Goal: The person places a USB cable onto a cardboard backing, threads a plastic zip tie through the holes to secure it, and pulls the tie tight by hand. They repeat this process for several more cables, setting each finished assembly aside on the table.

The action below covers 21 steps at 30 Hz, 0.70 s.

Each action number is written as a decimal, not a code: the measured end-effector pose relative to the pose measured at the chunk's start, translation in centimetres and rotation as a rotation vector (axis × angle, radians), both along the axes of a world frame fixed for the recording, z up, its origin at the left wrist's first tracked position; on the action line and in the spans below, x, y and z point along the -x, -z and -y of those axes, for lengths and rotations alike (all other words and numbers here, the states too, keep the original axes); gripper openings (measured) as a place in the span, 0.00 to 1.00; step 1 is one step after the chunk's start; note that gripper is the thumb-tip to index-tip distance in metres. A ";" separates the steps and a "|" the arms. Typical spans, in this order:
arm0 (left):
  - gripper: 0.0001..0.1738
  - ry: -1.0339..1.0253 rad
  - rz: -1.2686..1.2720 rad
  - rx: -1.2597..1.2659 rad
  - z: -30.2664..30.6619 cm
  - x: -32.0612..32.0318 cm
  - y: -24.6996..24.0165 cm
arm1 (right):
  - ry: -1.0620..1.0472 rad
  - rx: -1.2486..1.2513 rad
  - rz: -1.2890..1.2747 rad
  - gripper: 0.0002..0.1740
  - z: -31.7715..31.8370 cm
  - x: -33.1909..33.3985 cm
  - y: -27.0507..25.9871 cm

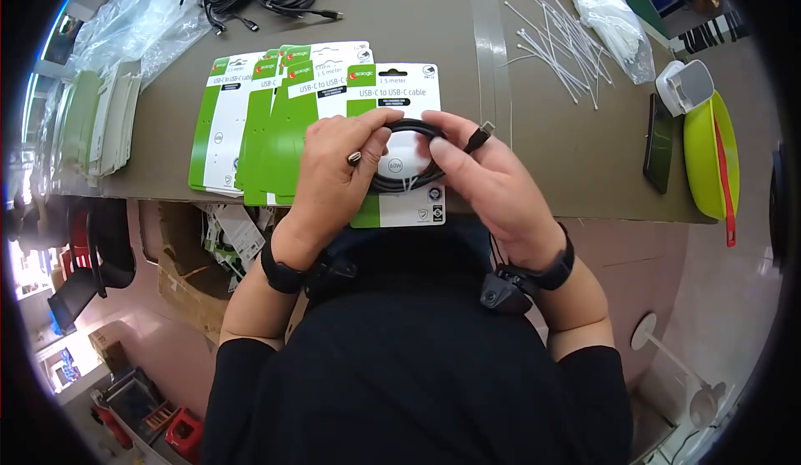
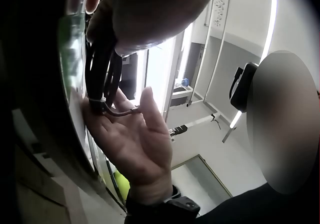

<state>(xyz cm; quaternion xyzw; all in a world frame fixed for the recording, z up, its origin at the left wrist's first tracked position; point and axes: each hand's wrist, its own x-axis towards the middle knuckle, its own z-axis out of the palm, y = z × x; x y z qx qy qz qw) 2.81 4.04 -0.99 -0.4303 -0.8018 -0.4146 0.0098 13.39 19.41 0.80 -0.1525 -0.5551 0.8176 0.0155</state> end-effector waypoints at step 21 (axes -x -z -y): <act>0.08 -0.103 0.049 0.043 -0.4 2.1 0.6 | -0.081 -0.033 0.153 0.22 -1.6 2.7 0.2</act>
